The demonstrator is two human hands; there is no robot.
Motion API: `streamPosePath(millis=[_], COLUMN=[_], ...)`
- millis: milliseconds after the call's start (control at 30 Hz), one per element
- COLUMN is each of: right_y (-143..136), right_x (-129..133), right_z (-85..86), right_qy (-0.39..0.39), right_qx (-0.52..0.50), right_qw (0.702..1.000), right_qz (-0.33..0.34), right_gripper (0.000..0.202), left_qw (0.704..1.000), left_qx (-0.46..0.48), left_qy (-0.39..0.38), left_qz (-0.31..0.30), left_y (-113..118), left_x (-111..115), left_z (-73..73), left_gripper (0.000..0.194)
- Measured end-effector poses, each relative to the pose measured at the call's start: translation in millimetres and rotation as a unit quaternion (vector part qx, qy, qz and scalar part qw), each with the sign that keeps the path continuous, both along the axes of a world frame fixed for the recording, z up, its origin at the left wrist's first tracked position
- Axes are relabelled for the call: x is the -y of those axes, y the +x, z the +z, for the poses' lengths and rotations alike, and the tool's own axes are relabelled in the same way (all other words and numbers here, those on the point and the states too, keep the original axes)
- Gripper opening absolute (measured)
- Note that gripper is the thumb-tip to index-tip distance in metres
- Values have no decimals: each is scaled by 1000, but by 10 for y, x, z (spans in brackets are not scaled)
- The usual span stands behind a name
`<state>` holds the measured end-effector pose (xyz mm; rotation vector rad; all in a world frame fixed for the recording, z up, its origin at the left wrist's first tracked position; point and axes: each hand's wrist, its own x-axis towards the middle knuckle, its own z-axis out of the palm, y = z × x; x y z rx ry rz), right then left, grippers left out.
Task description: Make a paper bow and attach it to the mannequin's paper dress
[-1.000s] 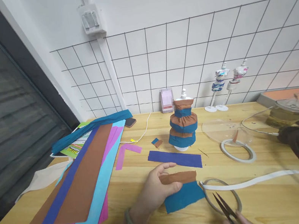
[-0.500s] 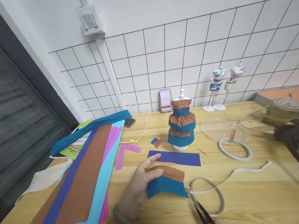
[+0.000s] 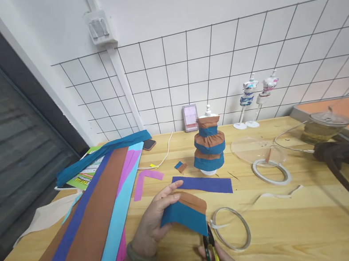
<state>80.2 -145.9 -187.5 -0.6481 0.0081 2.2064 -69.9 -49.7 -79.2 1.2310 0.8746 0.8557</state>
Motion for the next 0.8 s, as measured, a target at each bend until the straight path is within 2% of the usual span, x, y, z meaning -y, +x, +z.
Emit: streamPosePath(millis=[200,367,467,567,667,800], right_y=[-70,-129,-135,-131,-141,-171], right_x=[-34,-54,-112,-176,-221,-253], right_z=[42,0,63,158,193,170], right_qy=[15,19,15,9,-3,-6], right_qx=[-50,-52,-75,-100,-106,-97], right_qw=[999,998,997,995,994,994], right_qz=[-15,-17,-14,-12,-37,-52], right_gripper=[35,37,37,35,36,39], left_qw=[998,993,989,990,988,971], left_qx=[-18,-22,-16,-20,-21,-11], left_qy=[62,117,148,140,151,239], left_qz=[-1,1,-6,-6,-10,-25], left_y=[-48,-83,-106,-109,-120,-173], left_x=[63,21,12,11,5,-13], left_z=[57,-61,-118,-123,-135,-219], left_gripper=[54,47,42,41,40,36])
